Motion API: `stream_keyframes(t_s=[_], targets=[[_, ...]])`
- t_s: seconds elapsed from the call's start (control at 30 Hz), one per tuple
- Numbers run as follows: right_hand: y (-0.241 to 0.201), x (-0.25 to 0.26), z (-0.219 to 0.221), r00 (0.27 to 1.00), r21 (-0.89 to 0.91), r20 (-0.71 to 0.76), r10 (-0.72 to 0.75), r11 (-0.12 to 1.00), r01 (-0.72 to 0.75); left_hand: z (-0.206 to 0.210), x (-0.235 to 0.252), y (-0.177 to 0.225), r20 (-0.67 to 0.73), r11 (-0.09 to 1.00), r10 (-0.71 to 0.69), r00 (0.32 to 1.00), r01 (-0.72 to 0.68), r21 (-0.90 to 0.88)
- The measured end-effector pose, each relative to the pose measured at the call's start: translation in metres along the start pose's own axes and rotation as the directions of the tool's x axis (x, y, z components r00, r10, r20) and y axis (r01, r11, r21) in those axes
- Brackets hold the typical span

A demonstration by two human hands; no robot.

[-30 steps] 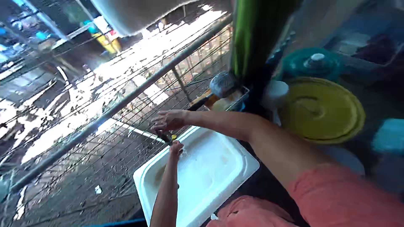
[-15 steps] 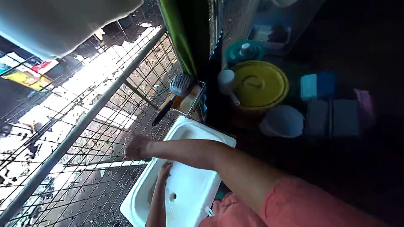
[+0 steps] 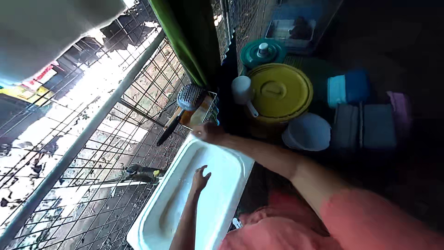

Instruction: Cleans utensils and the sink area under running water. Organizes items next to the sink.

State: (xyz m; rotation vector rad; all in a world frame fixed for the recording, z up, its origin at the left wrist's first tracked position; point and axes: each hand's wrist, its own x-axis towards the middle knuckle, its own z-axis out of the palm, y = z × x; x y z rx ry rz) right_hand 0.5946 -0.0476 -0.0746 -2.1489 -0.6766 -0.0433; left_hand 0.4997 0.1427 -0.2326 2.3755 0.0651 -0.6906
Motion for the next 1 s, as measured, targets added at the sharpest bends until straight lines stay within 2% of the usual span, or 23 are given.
stream_keyframes(t_s=[0.07, 0.17, 0.23, 0.3, 0.4, 0.47, 0.53, 0.6, 0.7, 0.77, 0.87, 1.0], targets=[[0.084, -0.017, -0.045, 0.963, -0.114, -0.052, 0.264, 0.957, -0.268, 0.008, 0.006, 0.031, 0.005, 0.994, 0.07, 0.998, -0.069, -0.084], [0.221, -0.03, -0.085, 0.81, -0.178, -0.143, 0.569, 0.79, -0.586, 0.025, 0.035, 0.1, 0.038, 0.956, 0.183, 0.982, -0.168, -0.242], [0.287, -0.034, -0.102, 0.72, -0.177, -0.15, 0.678, 0.698, -0.694, 0.039, 0.076, 0.151, 0.042, 0.911, 0.247, 0.968, -0.217, -0.349], [0.331, -0.031, -0.111, 0.673, -0.19, -0.081, 0.736, 0.651, -0.735, 0.05, 0.126, 0.2, 0.014, 0.855, 0.216, 0.976, -0.182, -0.485], [0.362, -0.032, -0.117, 0.689, -0.202, 0.058, 0.723, 0.684, -0.701, 0.057, 0.207, 0.259, -0.094, 0.735, -0.066, 0.993, -0.016, -0.678], [0.375, -0.038, -0.12, 0.696, -0.182, 0.125, 0.707, 0.706, -0.684, 0.056, 0.257, 0.288, -0.208, 0.716, -0.271, 0.94, 0.053, -0.696], [0.37, -0.038, -0.125, 0.683, -0.153, 0.197, 0.703, 0.711, -0.687, 0.055, 0.289, 0.306, -0.313, 0.733, -0.354, 0.881, 0.053, -0.678], [0.366, -0.042, -0.13, 0.677, -0.152, 0.24, 0.696, 0.716, -0.681, 0.062, 0.31, 0.316, -0.386, 0.759, -0.357, 0.851, 0.023, -0.651], [0.384, -0.046, -0.13, 0.72, -0.165, 0.248, 0.649, 0.76, -0.628, 0.07, 0.33, 0.316, -0.462, 0.831, -0.353, 0.814, 0.046, -0.555], [0.4, -0.048, -0.148, 0.699, -0.165, 0.277, 0.66, 0.749, -0.642, 0.072, 0.329, 0.315, -0.477, 0.838, -0.365, 0.8, 0.059, -0.543], [0.418, -0.069, -0.186, 0.677, -0.186, 0.228, 0.699, 0.714, -0.675, 0.072, 0.291, 0.304, -0.442, 0.872, -0.297, 0.847, 0.052, -0.487], [0.442, -0.106, -0.236, 0.571, -0.367, 0.192, 0.798, 0.598, -0.712, 0.052, 0.228, 0.3, -0.375, 0.761, -0.155, 0.914, -0.132, -0.635]])
